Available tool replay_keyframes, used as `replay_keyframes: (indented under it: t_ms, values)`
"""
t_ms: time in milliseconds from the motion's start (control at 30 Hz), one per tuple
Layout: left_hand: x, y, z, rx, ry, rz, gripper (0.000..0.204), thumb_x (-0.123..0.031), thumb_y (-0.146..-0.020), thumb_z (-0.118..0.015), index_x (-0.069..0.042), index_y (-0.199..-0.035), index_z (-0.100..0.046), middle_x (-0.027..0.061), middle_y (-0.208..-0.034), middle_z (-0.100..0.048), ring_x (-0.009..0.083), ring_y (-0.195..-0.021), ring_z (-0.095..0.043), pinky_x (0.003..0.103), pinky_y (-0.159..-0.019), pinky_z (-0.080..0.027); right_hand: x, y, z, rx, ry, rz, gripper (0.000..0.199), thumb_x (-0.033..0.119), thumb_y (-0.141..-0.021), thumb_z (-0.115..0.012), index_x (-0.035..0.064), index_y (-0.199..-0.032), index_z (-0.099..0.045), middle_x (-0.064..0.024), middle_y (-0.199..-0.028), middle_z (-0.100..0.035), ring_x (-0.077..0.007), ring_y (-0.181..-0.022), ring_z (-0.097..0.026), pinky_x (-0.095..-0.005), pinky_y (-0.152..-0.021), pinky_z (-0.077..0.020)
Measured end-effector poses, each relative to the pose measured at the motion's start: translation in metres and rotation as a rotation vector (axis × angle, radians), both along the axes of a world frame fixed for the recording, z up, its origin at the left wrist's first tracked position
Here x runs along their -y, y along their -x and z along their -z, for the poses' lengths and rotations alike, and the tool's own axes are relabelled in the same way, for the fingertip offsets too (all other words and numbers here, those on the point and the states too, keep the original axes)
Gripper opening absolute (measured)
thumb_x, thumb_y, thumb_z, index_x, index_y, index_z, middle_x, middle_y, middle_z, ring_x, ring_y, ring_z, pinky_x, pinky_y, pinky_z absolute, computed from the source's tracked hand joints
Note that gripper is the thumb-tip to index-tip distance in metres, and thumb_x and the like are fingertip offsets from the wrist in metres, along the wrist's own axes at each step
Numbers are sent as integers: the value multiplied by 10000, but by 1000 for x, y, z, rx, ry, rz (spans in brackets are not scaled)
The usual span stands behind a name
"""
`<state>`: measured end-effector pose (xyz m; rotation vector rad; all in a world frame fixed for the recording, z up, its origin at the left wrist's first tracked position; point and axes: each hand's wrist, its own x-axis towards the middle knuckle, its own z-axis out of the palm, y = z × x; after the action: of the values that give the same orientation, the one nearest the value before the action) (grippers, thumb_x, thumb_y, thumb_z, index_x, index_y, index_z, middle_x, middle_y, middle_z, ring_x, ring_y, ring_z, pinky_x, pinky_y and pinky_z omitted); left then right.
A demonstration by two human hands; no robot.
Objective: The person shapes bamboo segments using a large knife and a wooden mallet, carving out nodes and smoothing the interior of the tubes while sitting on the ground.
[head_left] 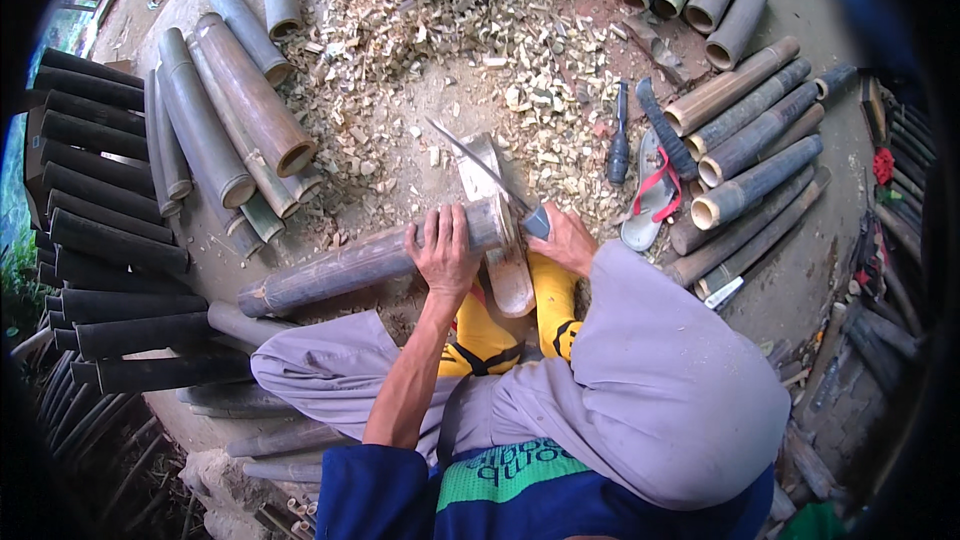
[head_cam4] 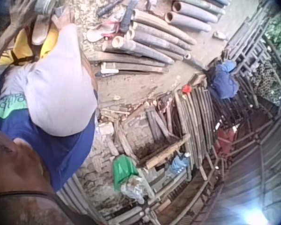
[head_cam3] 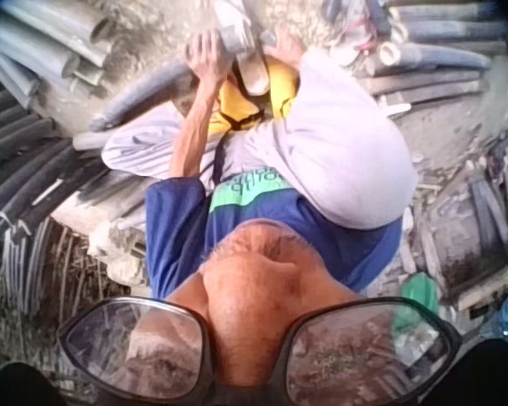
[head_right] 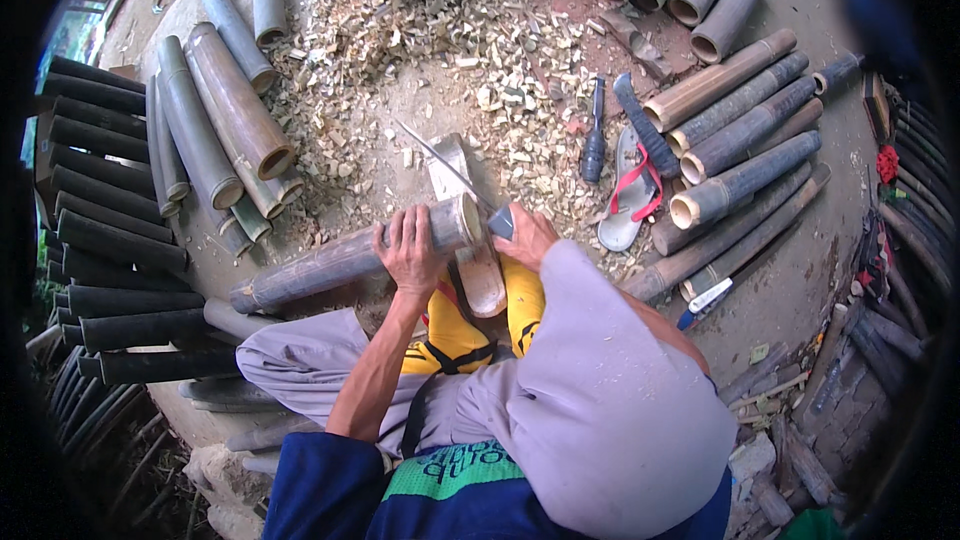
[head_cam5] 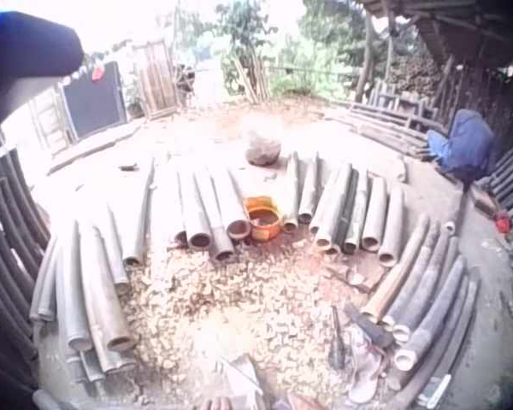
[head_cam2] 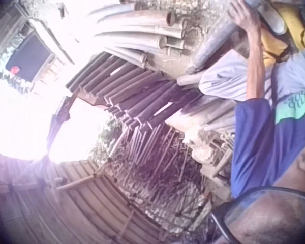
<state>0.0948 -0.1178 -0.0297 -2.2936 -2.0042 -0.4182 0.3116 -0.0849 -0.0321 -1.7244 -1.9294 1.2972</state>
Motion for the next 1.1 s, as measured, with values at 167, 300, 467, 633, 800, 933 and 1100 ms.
replay_keyframes:
  t_ms: [167, 300, 467, 633, 800, 933, 1100]
  values:
    - [10, 1, 10, -48, -11, -4, 655, -310, -615, -728, -103, -1211, -554, 35, -1171, -587, 209, -1132, -521, 478, -1030, -261, 5, 20, -67, -242, -269, 213, 425, 209, -755, -729, 37, -1053, -480, -201, -816, -656, -391, -732, -665, -450, -631, -536]
    - [0, -7, 1, 12, -19, -7, 454, -202, -734, -611, -114, -1177, -575, 22, -1130, -600, 190, -1107, -539, 475, -1003, -286, 2, 4, -14, -13, 5, -5, 435, 199, -758, -716, 24, -1065, -462, -218, -837, -662, -426, -732, -653, -460, -639, -535]
    - [1, 1, 6, -29, -65, -19, 484, -203, -708, -629, -113, -1181, -574, 23, -1142, -598, 190, -1118, -536, 478, -1009, -282, -6, 9, -42, -93, -41, 26, 428, 210, -752, -716, 30, -1051, -468, -208, -809, -664, -419, -739, -652, -442, -635, -533]
    - [5, -3, 11, -38, -46, 6, 729, -333, -575, -772, -102, -1230, -550, 38, -1194, -585, 214, -1154, -514, 469, -1034, -259, 5, 11, -38, -199, -106, 131, 404, 211, -743, -724, 28, -1025, -499, -197, -789, -663, -390, -729, -664, -420, -633, -539]
    - [6, -4, 6, -49, -66, -11, 499, -210, -707, -646, -115, -1191, -571, 25, -1155, -597, 201, -1126, -534, 475, -1018, -274, 1, -7, 6, -113, 74, -40, 431, 250, -754, -688, 26, -1071, -500, -200, -803, -665, -420, -729, -651, -429, -671, -535]
    - [4, -5, 10, -35, -104, -40, 378, -133, -792, -562, -127, -1169, -582, 12, -1124, -606, 191, -1108, -546, 475, -1008, -278, -4, 17, -65, -293, -66, 249, 385, 262, -749, -701, 30, -1007, -534, -217, -805, -656, -422, -776, -647, -445, -726, -520]
    - [7, -7, 4, -18, -66, -28, 477, -165, -727, -625, -119, -1196, -557, 32, -1141, -588, 202, -1112, -533, 472, -1009, -277, -11, 0, -9, -105, 247, 27, 376, 231, -744, -677, 26, -1018, -522, -236, -868, -641, -415, -836, -635, -430, -751, -510]
